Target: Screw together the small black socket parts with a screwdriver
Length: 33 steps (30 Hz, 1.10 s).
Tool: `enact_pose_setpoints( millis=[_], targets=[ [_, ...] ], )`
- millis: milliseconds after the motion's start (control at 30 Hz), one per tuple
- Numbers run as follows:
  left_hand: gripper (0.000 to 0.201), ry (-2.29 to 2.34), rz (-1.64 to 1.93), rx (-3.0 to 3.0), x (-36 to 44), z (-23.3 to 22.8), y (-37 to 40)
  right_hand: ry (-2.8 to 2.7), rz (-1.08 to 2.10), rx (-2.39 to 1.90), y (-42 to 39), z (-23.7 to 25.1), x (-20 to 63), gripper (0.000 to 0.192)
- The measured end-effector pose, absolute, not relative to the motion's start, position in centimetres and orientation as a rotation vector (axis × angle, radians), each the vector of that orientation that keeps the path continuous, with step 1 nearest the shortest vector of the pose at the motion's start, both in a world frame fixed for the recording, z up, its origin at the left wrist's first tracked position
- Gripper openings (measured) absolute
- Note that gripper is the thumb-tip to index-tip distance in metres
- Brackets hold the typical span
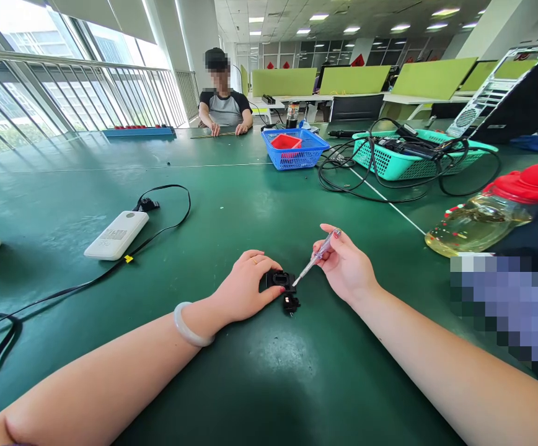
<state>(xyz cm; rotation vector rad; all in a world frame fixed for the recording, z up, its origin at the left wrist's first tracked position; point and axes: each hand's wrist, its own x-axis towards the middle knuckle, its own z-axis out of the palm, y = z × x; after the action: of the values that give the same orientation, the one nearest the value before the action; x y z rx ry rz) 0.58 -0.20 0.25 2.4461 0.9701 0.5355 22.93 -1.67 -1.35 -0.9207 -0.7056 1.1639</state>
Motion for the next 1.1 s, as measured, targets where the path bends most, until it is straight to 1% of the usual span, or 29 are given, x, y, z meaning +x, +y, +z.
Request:
enact_pose_setpoints(
  millis=[267, 400, 500, 600, 733, 933, 1000, 1100],
  targets=[
    [0.029, 1.028, 0.528, 2.428, 0.6, 0.2, -0.2, -1.202, 0.689, -0.892, -3.3, -0.7, 22.2, 0.031],
    [0.033, 1.017, 0.532, 2.433, 0.5, 0.1, -0.2, -1.532, 0.483, -0.872, -4.4, 0.0, 21.6, 0.022],
    [0.031, 0.996, 0.551, 2.44, 0.5, 0.0, -0.1, -1.748, 0.332, -0.803, -5.0, 0.3, 21.4, 0.025],
    [0.03, 0.992, 0.551, 2.44, 0.5, 0.1, -0.1, -1.765, 0.231, -0.786, -5.3, 0.2, 21.4, 0.029],
    [0.03, 1.005, 0.525, 2.431, 0.6, 0.2, -0.1, -1.569, 0.215, -0.862, -5.0, -0.4, 21.5, 0.027],
    [0.032, 1.027, 0.496, 2.426, 0.6, 0.3, -0.2, -1.547, 0.372, -1.013, -4.3, -0.5, 21.6, 0.022],
    [0.033, 1.03, 0.495, 2.427, 0.7, 0.4, -0.2, -1.525, 0.351, -1.024, -4.4, -0.4, 21.5, 0.022],
    [0.033, 1.04, 0.504, 2.439, 0.6, 0.3, -0.2, -1.482, 0.261, -0.899, -5.2, -0.1, 21.2, 0.024]
  ],
)
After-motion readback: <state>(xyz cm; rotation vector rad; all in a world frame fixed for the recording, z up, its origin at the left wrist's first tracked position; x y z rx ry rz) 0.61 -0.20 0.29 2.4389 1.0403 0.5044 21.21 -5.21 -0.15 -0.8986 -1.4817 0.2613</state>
